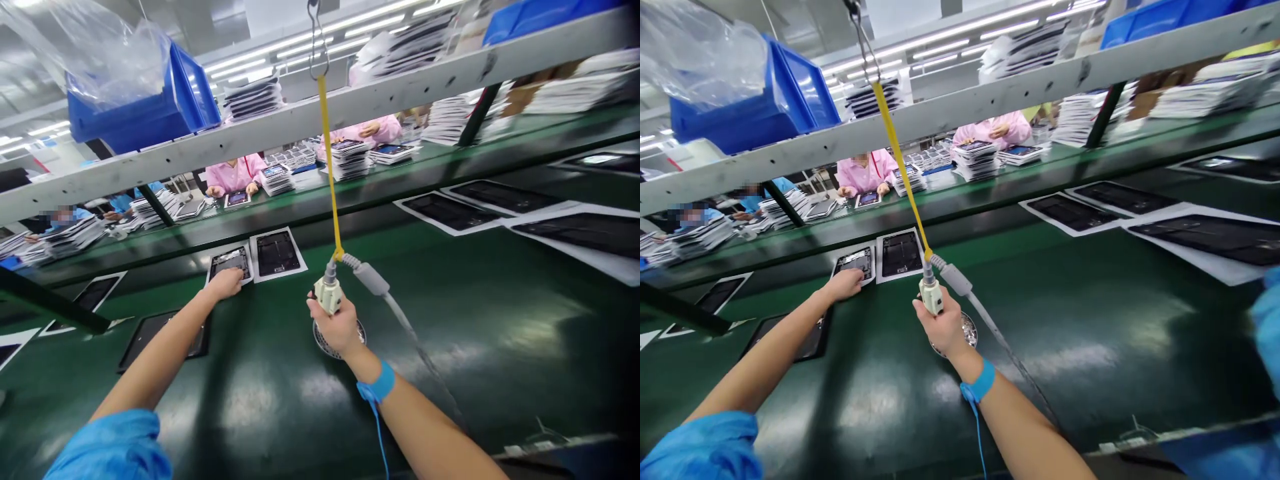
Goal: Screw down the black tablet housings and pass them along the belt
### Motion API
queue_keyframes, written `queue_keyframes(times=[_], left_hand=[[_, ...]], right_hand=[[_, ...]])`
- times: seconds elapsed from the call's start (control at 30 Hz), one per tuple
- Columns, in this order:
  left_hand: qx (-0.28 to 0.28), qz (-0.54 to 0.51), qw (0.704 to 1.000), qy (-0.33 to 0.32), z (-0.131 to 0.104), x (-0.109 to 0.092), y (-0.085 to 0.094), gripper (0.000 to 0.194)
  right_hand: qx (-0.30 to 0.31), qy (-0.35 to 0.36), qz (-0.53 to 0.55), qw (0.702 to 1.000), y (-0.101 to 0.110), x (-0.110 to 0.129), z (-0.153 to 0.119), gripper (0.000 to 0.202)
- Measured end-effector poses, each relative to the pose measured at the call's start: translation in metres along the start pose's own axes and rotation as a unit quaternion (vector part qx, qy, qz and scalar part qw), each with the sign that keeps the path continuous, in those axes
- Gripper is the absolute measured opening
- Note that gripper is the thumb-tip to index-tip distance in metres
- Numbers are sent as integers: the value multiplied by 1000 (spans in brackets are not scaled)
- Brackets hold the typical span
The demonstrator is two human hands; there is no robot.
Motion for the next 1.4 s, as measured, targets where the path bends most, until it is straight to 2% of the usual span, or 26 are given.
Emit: queue_keyframes(times=[0.07, 0.17, 0.3, 0.4, 0.5, 0.57, 0.73, 0.83, 0.9, 0.97, 1.03, 1.1, 1.2, 1.3, 1.4], left_hand=[[-8, -16, 999, -35, -33, -26, 12, 22], [-3, -74, 988, -138, -98, -90, 23, 19], [36, -146, 954, -259, -180, -183, 12, 15], [24, -181, 937, -298, -215, -231, -2, 19], [6, -192, 931, -310, -229, -256, -14, 23], [2, -184, 931, -317, -232, -264, -21, 26], [-24, -207, 925, -316, -232, -263, -24, 28], [-15, -267, 907, -325, -229, -245, -20, 24], [-8, -293, 914, -280, -221, -213, -20, 20], [-14, -287, 943, -169, -206, -160, -25, 17], [-20, -241, 970, -10, -193, -91, -37, 20], [-21, -188, 974, 122, -187, -23, -52, 25], [10, -125, 965, 230, -183, 52, -79, 26], [29, -101, 956, 273, -181, 92, -97, 28], [29, -96, 955, 280, -178, 107, -104, 30]], right_hand=[[-6, -2, 0, 1000, 2, -1, 1, 21], [-13, -11, 4, 1000, 4, -4, 1, 23], [-22, -28, 1, 999, 5, -10, 0, 26], [-29, -36, 2, 999, 7, -11, 1, 28], [-32, -38, 9, 999, 7, -9, 1, 30], [-32, -40, 15, 999, 7, -7, 1, 31], [-34, -54, 20, 998, 8, -11, -1, 34], [-41, -61, 23, 997, 10, -14, -2, 34], [-42, -64, 21, 997, 11, -13, -2, 34], [-43, -65, 19, 997, 11, -11, -1, 34], [-44, -61, 16, 997, 11, -8, -1, 33], [-43, -54, 12, 998, 11, -6, -1, 32], [-35, -44, 9, 998, 9, -3, 0, 30], [-32, -43, 8, 999, 8, -2, 0, 30], [-35, -47, 5, 998, 10, -4, 0, 30]])
Point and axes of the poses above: each hand's wrist, its own z-axis towards the middle knuckle, its own y-axis out of the back of the hand, x = y × z, the point moved 7 cm from there along z, towards the middle knuckle, and after that the axes turned 7 degrees about z, right-handed, at the moved point
